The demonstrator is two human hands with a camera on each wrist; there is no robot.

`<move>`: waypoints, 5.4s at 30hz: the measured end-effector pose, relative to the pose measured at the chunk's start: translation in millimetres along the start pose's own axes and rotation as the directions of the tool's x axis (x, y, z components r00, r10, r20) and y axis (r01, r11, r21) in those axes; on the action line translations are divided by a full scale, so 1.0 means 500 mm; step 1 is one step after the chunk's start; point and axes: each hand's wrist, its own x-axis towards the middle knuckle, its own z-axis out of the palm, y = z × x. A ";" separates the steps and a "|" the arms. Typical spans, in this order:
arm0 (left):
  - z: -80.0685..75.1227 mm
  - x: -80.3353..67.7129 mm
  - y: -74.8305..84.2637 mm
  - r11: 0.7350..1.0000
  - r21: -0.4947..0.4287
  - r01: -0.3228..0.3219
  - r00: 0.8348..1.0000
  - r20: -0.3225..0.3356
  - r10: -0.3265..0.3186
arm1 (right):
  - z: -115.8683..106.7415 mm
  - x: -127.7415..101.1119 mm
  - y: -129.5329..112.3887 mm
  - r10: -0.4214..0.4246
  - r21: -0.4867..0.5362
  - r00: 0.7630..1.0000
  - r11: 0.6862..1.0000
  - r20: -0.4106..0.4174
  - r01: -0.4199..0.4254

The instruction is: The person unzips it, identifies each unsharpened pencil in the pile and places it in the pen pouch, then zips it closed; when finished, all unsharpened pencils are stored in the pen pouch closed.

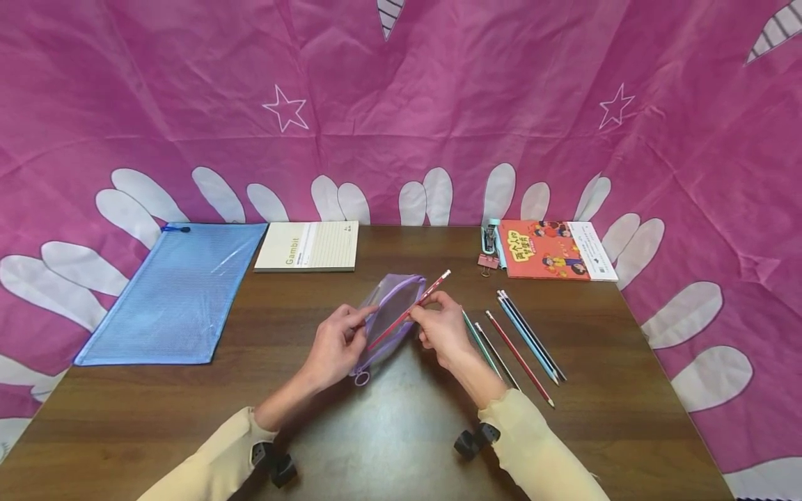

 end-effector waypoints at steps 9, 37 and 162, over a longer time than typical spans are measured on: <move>0.001 0.000 -0.002 1.000 -0.005 0.001 1.000 -0.010 -0.001 | 0.022 -0.001 0.010 0.013 -0.023 1.000 1.000 0.001 -0.012; 0.002 -0.002 0.003 0.998 0.004 0.056 0.998 0.021 -0.056 | 0.064 -0.004 0.034 0.057 -0.198 0.998 0.979 -0.004 -0.056; 0.003 0.001 -0.002 1.000 -0.021 -0.010 1.000 0.016 0.010 | -0.392 0.025 -0.023 -0.090 -0.931 0.983 0.316 0.161 0.182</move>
